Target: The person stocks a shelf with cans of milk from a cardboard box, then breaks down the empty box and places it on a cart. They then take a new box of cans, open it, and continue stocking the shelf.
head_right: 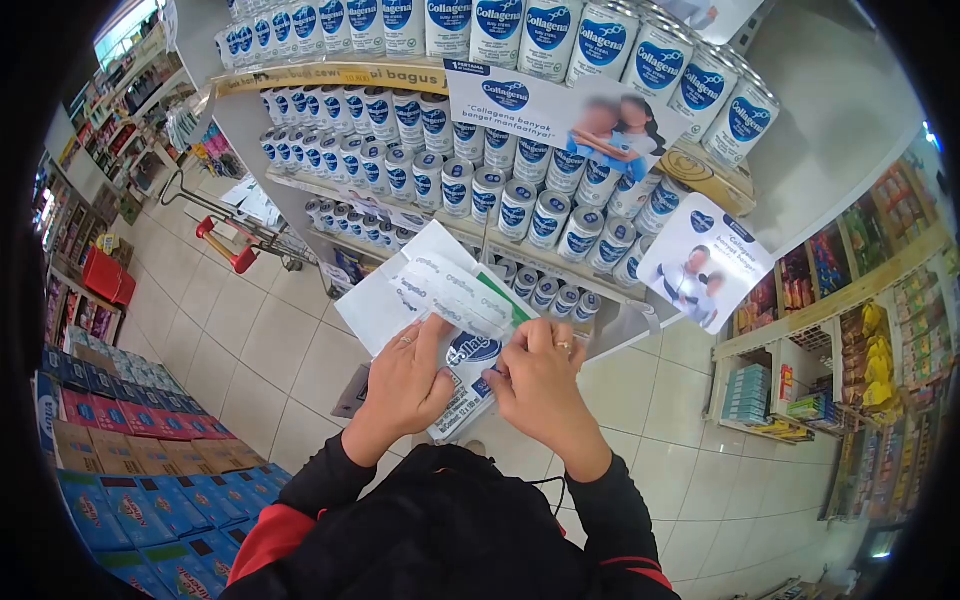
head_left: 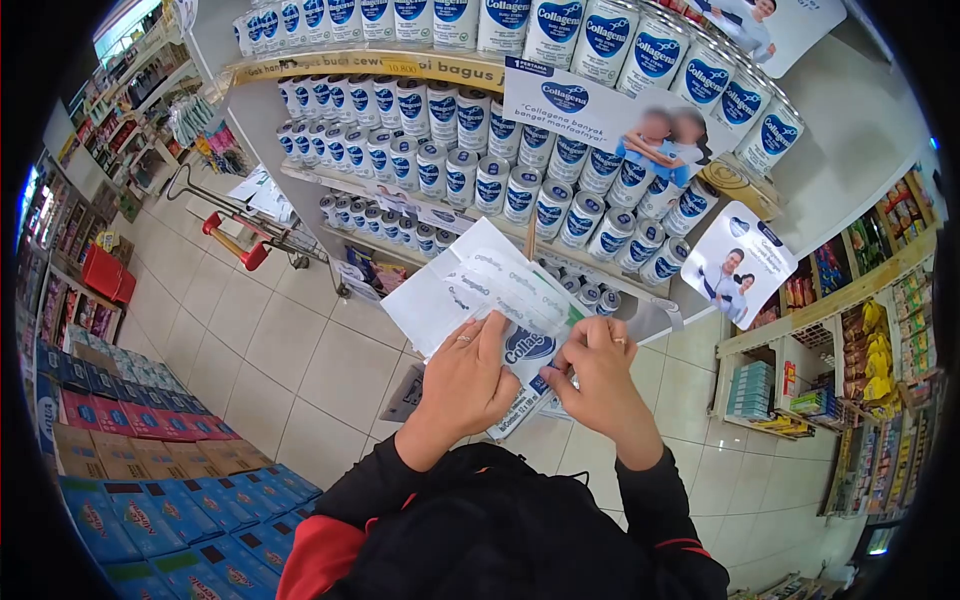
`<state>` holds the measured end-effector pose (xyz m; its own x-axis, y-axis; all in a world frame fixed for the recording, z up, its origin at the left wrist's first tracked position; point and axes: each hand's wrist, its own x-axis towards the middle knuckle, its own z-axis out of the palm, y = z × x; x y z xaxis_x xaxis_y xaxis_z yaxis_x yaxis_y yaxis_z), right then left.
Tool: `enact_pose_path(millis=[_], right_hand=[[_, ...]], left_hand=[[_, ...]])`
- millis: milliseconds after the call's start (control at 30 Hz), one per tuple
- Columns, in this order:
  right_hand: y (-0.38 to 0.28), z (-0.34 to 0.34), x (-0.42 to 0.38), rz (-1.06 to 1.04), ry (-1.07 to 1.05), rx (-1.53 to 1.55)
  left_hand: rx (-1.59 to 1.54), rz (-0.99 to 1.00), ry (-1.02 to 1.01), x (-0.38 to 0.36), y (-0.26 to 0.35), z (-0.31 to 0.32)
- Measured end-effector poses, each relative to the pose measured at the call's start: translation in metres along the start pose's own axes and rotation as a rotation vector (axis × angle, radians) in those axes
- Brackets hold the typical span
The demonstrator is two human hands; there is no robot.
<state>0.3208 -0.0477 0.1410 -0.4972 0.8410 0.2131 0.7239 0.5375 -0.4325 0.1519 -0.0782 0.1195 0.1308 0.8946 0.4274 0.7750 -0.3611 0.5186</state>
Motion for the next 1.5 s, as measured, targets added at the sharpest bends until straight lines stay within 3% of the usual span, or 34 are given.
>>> enact_pose_path(millis=[133, 200, 333, 400, 467, 533, 667, 767, 933, 1000, 1067, 1133, 1333, 1400, 1500], right_hand=[[0.013, 0.022, -0.007, -0.053, 0.185, 0.267], [0.019, 0.027, -0.009, -0.178, 0.304, 0.434], [0.024, 0.019, -0.006, -0.267, 0.261, 0.469], [0.021, 0.0, 0.0, -0.223, 0.104, 0.158], [0.005, -0.015, 0.002, -0.15, 0.134, 0.024], [-0.008, -0.019, 0.006, 0.061, 0.159, -0.22], [-0.005, 0.002, 0.01, -0.057, 0.199, -0.464], [-0.001, 0.011, 0.01, -0.078, 0.024, -0.285], [0.014, 0.027, 0.009, -0.197, 0.237, 0.134], [0.018, 0.026, 0.008, -0.249, 0.251, 0.233], [0.019, 0.027, 0.005, -0.302, 0.264, 0.332], [0.018, 0.031, -0.003, -0.351, 0.232, 0.802], [0.026, 0.021, -0.009, -0.085, 0.204, 0.923], [0.022, 0.009, -0.009, -0.273, 0.189, 0.519], [0.038, 0.015, -0.017, -0.308, 0.213, 0.715]], left_hand=[[-0.014, 0.024, 0.077, 0.0, -0.002, 0.003], [-0.03, -0.057, -0.014, 0.001, -0.001, 0.001], [-0.035, -0.055, 0.069, -0.005, 0.001, 0.004], [-0.011, -0.076, 0.024, -0.003, 0.001, 0.002], [-0.013, -0.079, 0.04, -0.002, 0.002, 0.004], [-0.019, -0.078, 0.056, 0.0, 0.004, 0.007], [-0.012, -0.065, 0.091, 0.001, 0.008, 0.009], [0.007, -0.094, 0.056, -0.001, 0.006, 0.006], [0.001, -0.152, -0.019, -0.001, 0.002, 0.005], [-0.001, -0.046, 0.13, 0.0, -0.001, 0.012], [-0.038, -0.119, 0.105, 0.002, -0.009, 0.004], [-0.074, -0.205, 0.086, 0.003, -0.015, 0.003], [-0.02, -0.066, 0.08, 0.005, -0.012, 0.01], [-0.027, -0.043, 0.062, 0.007, -0.01, 0.01], [0.003, -0.051, -0.016, 0.008, -0.006, 0.002]])
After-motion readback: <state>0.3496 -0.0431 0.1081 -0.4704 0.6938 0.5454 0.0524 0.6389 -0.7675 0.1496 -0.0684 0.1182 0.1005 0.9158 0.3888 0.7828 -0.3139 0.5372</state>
